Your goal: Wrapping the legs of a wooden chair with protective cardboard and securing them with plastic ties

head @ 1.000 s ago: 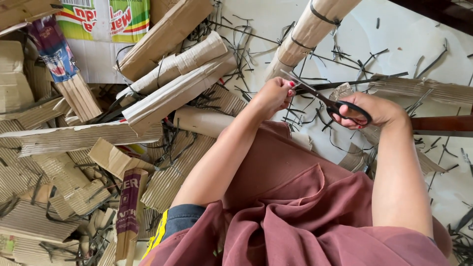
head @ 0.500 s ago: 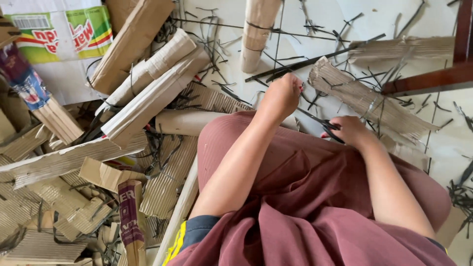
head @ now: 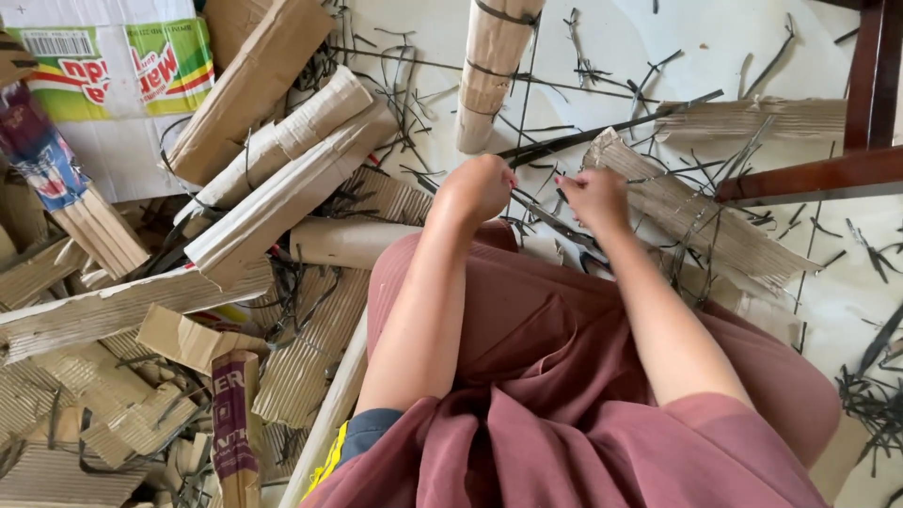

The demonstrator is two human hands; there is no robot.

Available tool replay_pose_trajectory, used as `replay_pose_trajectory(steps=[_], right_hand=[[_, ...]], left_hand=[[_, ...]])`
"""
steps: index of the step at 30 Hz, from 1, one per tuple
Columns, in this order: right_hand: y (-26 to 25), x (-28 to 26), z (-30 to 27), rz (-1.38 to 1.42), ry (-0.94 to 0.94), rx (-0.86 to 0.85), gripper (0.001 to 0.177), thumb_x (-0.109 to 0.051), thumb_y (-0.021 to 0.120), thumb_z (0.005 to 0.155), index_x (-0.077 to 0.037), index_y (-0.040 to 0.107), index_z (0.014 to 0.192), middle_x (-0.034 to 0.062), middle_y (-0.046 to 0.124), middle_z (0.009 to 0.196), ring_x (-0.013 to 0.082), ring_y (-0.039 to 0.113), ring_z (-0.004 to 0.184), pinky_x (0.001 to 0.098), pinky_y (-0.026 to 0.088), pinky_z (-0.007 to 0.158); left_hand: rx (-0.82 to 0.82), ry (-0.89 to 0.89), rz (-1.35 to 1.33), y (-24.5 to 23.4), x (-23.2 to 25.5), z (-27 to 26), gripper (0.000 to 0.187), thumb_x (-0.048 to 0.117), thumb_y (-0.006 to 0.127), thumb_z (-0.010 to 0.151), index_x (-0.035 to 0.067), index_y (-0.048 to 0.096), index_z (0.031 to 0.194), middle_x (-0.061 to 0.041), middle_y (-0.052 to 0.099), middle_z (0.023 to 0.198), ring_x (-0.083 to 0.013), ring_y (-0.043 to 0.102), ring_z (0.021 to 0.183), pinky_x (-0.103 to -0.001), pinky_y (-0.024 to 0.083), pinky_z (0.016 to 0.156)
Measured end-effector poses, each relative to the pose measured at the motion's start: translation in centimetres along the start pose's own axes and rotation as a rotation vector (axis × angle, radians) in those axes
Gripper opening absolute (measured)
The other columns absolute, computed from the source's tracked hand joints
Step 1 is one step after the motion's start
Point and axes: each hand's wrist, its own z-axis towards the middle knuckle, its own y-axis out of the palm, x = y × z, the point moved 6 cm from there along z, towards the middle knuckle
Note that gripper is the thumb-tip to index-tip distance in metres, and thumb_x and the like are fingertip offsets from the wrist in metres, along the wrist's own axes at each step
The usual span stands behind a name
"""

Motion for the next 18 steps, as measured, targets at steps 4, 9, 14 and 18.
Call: replay_pose_trajectory(steps=[4, 9, 14, 18], right_hand=[[2.7, -1.9, 1.5, -0.350, -0.022, 0.076, 0.035, -0.053, 0.076, 0.084, -0.019, 0.082, 0.084, 0.0134, 0.074, 0.071, 0.0395, 0.075, 0.079, 0.0538, 0.062, 0.064], [1.7, -0.7, 2.1, -0.233, -0.148, 0.162, 0.018, -0.039, 0.079, 0.084, -0.025, 0.082, 0.093, 0.0006, 0.075, 0.075, 0.0313, 0.075, 0.084, 0.0469, 0.061, 0.071], [-6.8, -7.5, -4.4, -0.113, -0.235, -0.015, 0.018, -0.026, 0.084, 0.088, -0.017, 0.081, 0.103, 0.0079, 0.076, 0.092, 0.0269, 0.073, 0.088, 0.0408, 0.057, 0.079], [-10.2, -12.1, -8.1, -0.048, -0.274, -0.150, 0.015, -0.015, 0.077, 0.092, -0.016, 0.080, 0.106, 0.0081, 0.078, 0.092, 0.0133, 0.068, 0.086, 0.0348, 0.055, 0.081]], left_hand=[[0.023, -0.034, -0.072, -2.8, 0.2, -2.8, 0.029, 0.018, 0.054, 0.097, 0.009, 0.077, 0.112, -0.019, 0.074, 0.107, -0.0385, 0.072, 0.103, -0.048, 0.058, 0.089], [0.004, -0.006, -0.125, -3.3, 0.5, -3.4, 0.034, 0.021, 0.054, 0.097, 0.006, 0.076, 0.118, -0.021, 0.073, 0.113, -0.0405, 0.070, 0.110, -0.051, 0.056, 0.095], [-0.016, 0.182, -0.086, -0.5, 2.8, -0.3, 0.046, 0.028, 0.063, 0.097, 0.014, 0.057, 0.140, -0.023, 0.070, 0.126, -0.0421, 0.065, 0.123, -0.055, 0.052, 0.104], [-0.016, 0.349, -0.082, 1.4, 5.4, 0.1, 0.041, 0.030, 0.069, 0.095, 0.010, 0.066, 0.131, -0.022, 0.074, 0.118, -0.0412, 0.070, 0.115, -0.050, 0.056, 0.101]])
